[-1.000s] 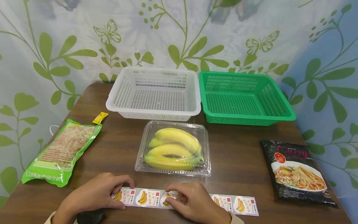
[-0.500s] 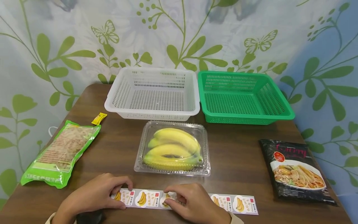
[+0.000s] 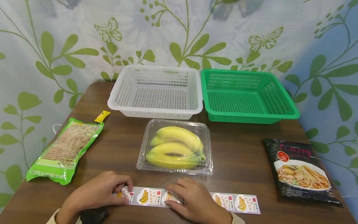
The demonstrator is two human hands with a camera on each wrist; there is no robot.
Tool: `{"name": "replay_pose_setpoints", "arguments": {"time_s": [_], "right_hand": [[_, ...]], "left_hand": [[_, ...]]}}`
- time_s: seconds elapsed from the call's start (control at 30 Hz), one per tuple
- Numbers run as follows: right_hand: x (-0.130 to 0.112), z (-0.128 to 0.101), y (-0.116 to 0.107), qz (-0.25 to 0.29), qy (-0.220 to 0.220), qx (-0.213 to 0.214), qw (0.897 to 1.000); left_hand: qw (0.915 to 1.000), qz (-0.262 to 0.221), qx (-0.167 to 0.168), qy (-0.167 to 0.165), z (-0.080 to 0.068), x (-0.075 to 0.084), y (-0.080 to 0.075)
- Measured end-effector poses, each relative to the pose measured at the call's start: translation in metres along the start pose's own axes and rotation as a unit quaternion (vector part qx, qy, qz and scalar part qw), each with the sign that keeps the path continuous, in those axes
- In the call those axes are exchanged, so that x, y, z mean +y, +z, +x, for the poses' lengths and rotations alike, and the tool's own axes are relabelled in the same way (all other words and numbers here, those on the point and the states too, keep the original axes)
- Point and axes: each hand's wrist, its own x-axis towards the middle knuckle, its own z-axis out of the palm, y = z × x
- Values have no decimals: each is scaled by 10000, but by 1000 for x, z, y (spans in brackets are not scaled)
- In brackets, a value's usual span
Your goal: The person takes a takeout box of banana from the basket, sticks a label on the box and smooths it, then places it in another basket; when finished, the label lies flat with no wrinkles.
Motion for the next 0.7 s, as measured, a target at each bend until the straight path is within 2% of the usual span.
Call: {"name": "replay_pose_setpoints", "arguments": {"time_s": [0.2,0.5,0.6,0.7], "right_hand": [[6,-5,3,115,146,-53,9998],[9,-7,5,26,235,-59,9997],[9,-7,6,-13,183,-39,9998],[8,-9,8,-48,180,-99,9998]], "left_hand": [[10000,37,19,91,2,1,-1],[9985,-372,-88,403,5,8,-3],[9995,81,153,281,-1,9,-4],[9976,617,312,-41,-12,10,-4]]}}
